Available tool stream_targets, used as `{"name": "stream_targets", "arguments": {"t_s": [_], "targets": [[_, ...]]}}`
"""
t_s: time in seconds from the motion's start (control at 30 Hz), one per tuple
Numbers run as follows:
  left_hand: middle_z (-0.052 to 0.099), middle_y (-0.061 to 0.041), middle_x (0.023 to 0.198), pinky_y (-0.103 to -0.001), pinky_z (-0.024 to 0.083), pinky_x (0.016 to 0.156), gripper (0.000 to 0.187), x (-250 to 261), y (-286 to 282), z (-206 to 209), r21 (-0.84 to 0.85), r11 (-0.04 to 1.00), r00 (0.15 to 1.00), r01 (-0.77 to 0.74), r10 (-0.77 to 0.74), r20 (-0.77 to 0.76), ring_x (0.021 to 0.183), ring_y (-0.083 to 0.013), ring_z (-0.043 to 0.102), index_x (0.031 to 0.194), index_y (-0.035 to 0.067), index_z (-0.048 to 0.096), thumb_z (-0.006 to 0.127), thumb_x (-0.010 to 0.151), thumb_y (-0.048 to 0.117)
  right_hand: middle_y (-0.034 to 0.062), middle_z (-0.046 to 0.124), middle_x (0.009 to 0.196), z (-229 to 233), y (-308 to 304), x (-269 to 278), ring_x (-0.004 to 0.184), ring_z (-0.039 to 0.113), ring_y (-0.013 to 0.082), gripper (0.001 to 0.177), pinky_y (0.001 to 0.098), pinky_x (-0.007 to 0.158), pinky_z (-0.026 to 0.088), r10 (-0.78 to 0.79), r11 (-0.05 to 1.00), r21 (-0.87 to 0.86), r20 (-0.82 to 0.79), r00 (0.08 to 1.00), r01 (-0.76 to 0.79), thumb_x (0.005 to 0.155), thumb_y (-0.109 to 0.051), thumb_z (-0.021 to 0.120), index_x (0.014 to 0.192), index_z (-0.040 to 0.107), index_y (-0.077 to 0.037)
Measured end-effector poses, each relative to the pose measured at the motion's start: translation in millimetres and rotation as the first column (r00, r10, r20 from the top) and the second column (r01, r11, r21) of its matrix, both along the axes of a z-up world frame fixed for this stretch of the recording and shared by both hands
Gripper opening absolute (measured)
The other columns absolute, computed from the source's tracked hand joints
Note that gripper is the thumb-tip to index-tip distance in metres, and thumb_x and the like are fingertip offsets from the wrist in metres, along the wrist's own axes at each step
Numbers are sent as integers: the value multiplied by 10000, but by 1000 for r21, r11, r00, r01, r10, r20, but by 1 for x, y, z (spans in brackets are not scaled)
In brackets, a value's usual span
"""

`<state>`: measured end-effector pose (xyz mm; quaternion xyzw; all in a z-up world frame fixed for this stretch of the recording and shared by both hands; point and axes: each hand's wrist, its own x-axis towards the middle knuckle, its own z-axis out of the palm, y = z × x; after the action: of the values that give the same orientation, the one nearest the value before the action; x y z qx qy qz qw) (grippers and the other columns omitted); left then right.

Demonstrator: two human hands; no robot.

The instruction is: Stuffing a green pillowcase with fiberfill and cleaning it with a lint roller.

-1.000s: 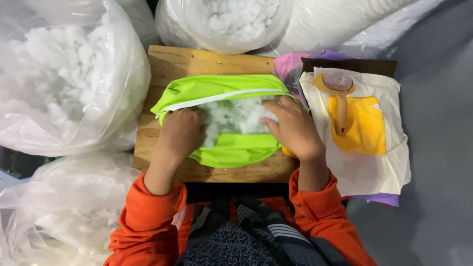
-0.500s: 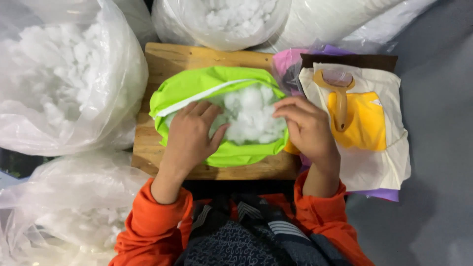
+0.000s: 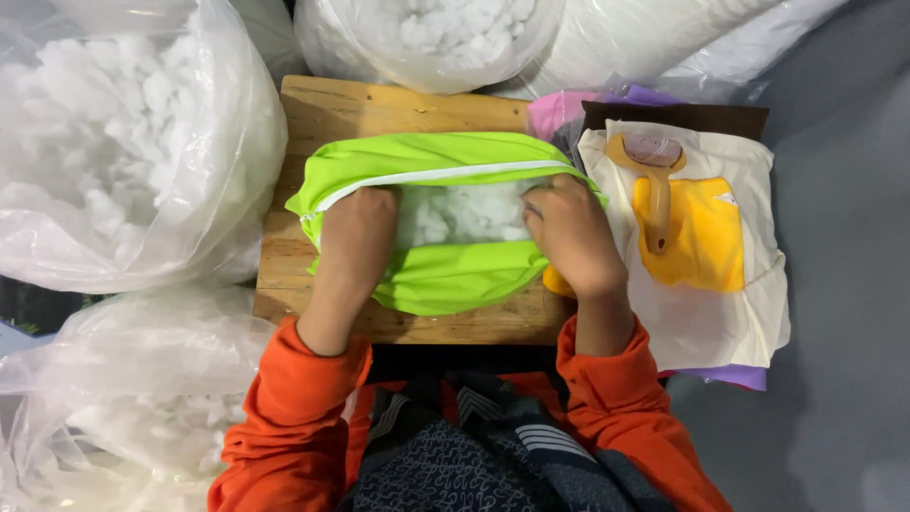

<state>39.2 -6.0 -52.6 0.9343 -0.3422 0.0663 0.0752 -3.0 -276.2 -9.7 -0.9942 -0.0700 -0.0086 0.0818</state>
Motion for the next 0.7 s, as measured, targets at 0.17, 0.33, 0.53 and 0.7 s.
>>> {"name": "stream_targets", "arguments": {"t_s": [0.17, 0.33, 0.53, 0.7], "targets": [[652, -130, 1245, -412, 586, 816, 532, -34, -23, 62, -183, 983, 999, -20, 13, -40, 1118, -338, 665, 1350, 132, 608, 720, 830, 118, 163, 646, 1204, 51, 51, -33, 1137, 655, 406, 177, 481, 941, 549, 222, 933, 232, 230, 948, -275, 995, -115, 599, 1145, 689, -82], [654, -83, 1284, -390, 584, 812, 497, -31, 7, 69, -116, 993, 1000, -17, 19, 21, 1136, -295, 664, 1323, 183, 650, 754, 837, 175, 171, 696, 1126, 38, 24, -24, 1113, 672, 393, 148, 472, 928, 563, 310, 935, 100, 237, 921, -341, 901, -87, 676, 1032, 742, -100], [682, -149, 1149, -381, 597, 787, 312, -71, 98, 80, -787, 575, 970, -222, 216, -116, 1019, -341, 672, 1287, 8, 691, 768, 987, 48, 192, 686, 1070, 34, -53, -42, 923, 710, 321, 103, 358, 692, 616, -214, 757, 633, 473, 855, -160, 1091, 0, 669, 1171, 719, 42], [557, -352, 1270, -622, 560, 863, 529, -68, 97, 41, -697, 323, 724, -640, -51, -688, 1096, -445, 631, 1439, -138, 451, 454, 1094, 264, 222, 700, 1065, -57, -73, -7, 811, 735, 287, 616, 413, 553, 631, -113, 308, 916, -232, 966, 256, 1128, -466, 388, 1415, 524, 62]]}}
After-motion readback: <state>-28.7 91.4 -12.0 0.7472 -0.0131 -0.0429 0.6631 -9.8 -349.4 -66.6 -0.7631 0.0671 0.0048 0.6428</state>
